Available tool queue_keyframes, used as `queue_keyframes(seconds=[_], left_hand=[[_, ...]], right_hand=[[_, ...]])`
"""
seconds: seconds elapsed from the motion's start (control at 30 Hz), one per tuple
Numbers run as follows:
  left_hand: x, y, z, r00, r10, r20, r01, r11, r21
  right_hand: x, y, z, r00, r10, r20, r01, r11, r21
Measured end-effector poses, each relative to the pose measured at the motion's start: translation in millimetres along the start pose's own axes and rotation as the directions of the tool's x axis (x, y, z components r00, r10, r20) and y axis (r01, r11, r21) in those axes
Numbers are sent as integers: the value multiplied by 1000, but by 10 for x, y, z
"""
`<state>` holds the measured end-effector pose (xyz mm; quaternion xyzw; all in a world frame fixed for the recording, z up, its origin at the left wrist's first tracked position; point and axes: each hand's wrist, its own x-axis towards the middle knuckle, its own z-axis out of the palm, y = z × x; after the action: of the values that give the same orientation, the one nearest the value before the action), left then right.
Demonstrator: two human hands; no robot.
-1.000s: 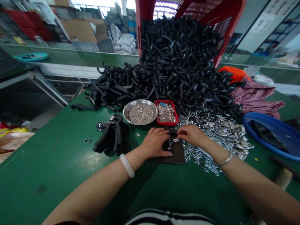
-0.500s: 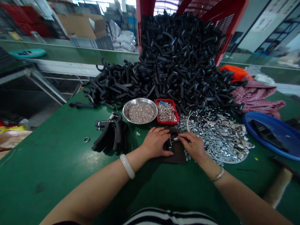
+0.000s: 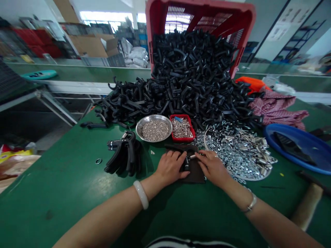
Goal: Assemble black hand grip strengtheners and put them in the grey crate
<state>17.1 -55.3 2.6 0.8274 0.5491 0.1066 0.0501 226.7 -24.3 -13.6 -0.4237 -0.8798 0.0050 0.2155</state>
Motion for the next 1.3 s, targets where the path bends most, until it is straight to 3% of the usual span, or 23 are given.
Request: queue_keyframes(seconds=[0.13, 0.23, 0.33, 0.4, 0.47, 0.53, 0.63, 0.7, 0.8, 0.87, 0.93, 1.0, 1.13, 1.3], left_hand=[[175, 0, -318, 999, 21, 33, -20, 1000, -12], [419, -44, -590, 970, -20, 241, 49, 992, -115], [675, -155, -645, 865, 42, 500, 79, 972, -219], [811, -242, -562, 769, 88, 633, 153, 937, -315], [894, -298, -458, 705, 78, 705, 245, 906, -345], [914, -300, -387, 738, -39, 673, 271, 931, -244], [824, -227, -341, 854, -290, 433, 326, 945, -10], [712, -179, -300, 875, -395, 281, 412, 911, -4], [550, -154, -189, 900, -422, 107, 433, 893, -124], [486, -162, -117, 917, -398, 31, 398, 903, -163], [467, -176, -78, 919, -394, 27, 392, 903, -174], [475, -187, -78, 910, -410, 60, 414, 892, -181], [497, -220, -111, 905, -411, 108, 425, 882, -204], [495, -258, -86, 903, -407, 138, 429, 871, -240]], right_hand=[[143, 61, -101, 996, -58, -73, 67, 991, 117], [247, 125, -195, 997, -74, 37, 61, 962, 267], [324, 170, -203, 973, 32, 229, -117, 923, 367], [376, 190, -152, 953, 107, 283, -208, 910, 358], [434, 205, -84, 944, 145, 296, -240, 918, 317], [489, 214, -28, 932, 167, 322, -261, 926, 273], [555, 213, -9, 909, 166, 382, -266, 936, 228], [605, 206, -47, 892, 164, 422, -260, 948, 181], [757, 208, -149, 853, 170, 493, -245, 965, 91], [934, 222, -204, 881, 212, 423, -246, 969, 27], [1157, 237, -210, 926, 273, 262, -259, 962, -88], [1386, 245, -152, 938, 305, 166, -269, 940, -210], [1713, 229, 76, 928, 279, 248, -203, 935, -291], [1800, 230, 215, 912, 267, 311, -167, 935, -313]])
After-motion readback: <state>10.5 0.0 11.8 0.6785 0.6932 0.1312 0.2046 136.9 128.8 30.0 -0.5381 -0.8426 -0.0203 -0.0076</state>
